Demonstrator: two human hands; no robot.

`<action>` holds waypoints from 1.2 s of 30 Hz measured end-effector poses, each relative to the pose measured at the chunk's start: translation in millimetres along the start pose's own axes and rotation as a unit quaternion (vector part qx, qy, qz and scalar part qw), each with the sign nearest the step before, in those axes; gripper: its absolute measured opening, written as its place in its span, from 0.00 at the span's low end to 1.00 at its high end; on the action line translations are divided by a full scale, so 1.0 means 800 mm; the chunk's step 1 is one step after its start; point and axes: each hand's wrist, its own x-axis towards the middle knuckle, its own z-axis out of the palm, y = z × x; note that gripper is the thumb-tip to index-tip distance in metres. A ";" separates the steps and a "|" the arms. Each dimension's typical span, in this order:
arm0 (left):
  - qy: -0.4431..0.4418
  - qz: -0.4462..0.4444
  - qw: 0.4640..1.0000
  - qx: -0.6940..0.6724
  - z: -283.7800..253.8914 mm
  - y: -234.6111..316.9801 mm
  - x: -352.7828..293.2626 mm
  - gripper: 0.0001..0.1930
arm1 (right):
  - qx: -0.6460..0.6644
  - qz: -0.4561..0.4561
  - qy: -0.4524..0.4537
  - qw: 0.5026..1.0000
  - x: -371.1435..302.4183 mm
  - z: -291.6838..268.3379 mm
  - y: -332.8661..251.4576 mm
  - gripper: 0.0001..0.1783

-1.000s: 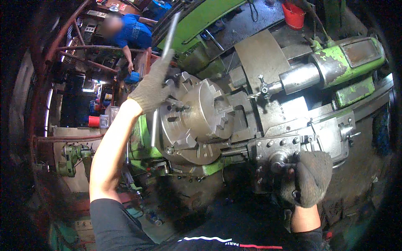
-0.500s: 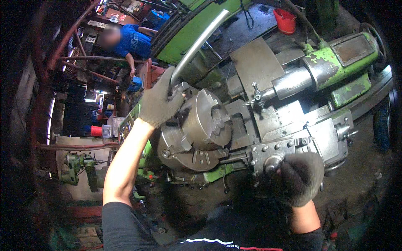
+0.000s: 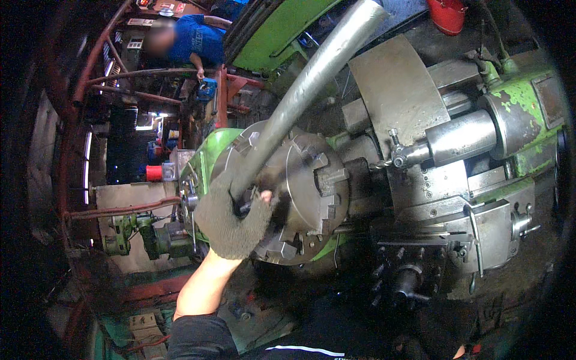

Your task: The person operates a green metal lathe in a workshop. They adjust the chuck and controls, connect an air hose, and use a pneumatic tool to tighten the chuck jaws.

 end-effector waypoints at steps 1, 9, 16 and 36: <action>0.002 0.002 1.000 -0.004 -0.002 -0.001 -0.006 0.28 | 0.001 0.000 -0.001 1.000 0.001 0.000 0.001 0.10; 0.009 -0.020 1.000 0.000 -0.010 0.000 -0.029 0.28 | -0.016 -0.032 0.021 0.999 -0.003 0.006 0.002 0.07; 0.002 0.119 0.993 -0.028 -0.010 -0.033 0.011 0.24 | -0.041 -0.074 0.080 0.993 -0.016 0.004 -0.029 0.06; 0.050 0.012 0.997 -0.065 0.029 -0.035 0.053 0.29 | -0.141 -0.212 0.327 0.910 -0.025 0.031 -0.034 0.07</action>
